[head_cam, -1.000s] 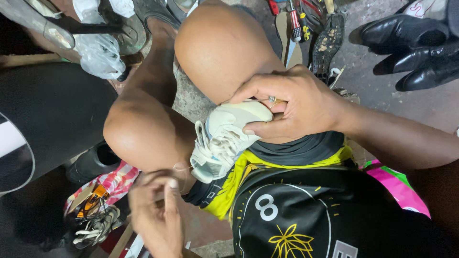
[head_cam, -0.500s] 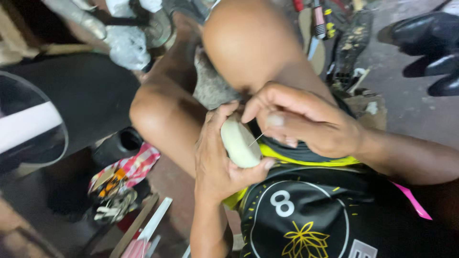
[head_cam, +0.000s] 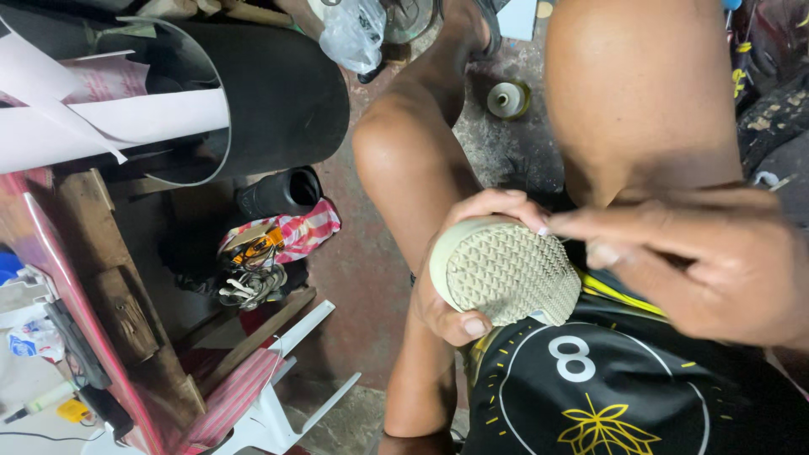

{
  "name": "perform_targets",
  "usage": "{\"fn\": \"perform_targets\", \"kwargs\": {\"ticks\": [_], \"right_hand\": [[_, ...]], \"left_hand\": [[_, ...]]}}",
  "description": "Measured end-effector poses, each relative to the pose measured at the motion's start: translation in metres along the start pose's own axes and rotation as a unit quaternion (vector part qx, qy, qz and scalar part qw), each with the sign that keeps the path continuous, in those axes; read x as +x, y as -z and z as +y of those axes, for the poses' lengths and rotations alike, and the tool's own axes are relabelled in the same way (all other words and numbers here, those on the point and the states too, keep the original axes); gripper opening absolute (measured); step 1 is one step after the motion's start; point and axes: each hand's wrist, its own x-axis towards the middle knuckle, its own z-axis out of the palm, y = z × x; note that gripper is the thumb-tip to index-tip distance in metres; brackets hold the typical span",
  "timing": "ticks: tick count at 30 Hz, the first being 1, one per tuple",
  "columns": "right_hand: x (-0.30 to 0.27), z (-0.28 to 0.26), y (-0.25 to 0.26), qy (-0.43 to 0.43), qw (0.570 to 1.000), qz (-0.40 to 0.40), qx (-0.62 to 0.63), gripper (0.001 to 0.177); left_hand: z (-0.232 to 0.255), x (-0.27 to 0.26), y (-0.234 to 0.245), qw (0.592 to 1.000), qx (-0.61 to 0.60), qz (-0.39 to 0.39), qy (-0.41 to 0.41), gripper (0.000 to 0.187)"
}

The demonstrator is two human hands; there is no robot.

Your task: The person is sitting on the floor and sewing a white sneaker using a needle and thread. They repeatedly push the needle through the shoe's sole and upper, pull the thread tight, and adjust the shoe's position on their lap.

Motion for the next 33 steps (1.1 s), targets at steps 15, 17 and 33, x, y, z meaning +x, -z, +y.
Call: {"fn": "perform_targets", "kwargs": {"ticks": [15,17,33], "right_hand": [[0.010,-0.029,-0.015,0.098,0.992,-0.047,-0.058,0.041],[0.007,-0.030,-0.013,0.105,0.991,-0.037,-0.078,0.041],[-0.015,-0.019,0.030,-0.073,0.990,-0.088,-0.085,0.045]], "left_hand": [[0.017,0.006,0.010,0.980,0.193,-0.052,0.026,0.089],[0.017,0.004,0.007,0.964,0.263,-0.035,-0.013,0.089],[-0.005,0.038,-0.018,0.818,0.573,-0.009,-0.044,0.094]]}}
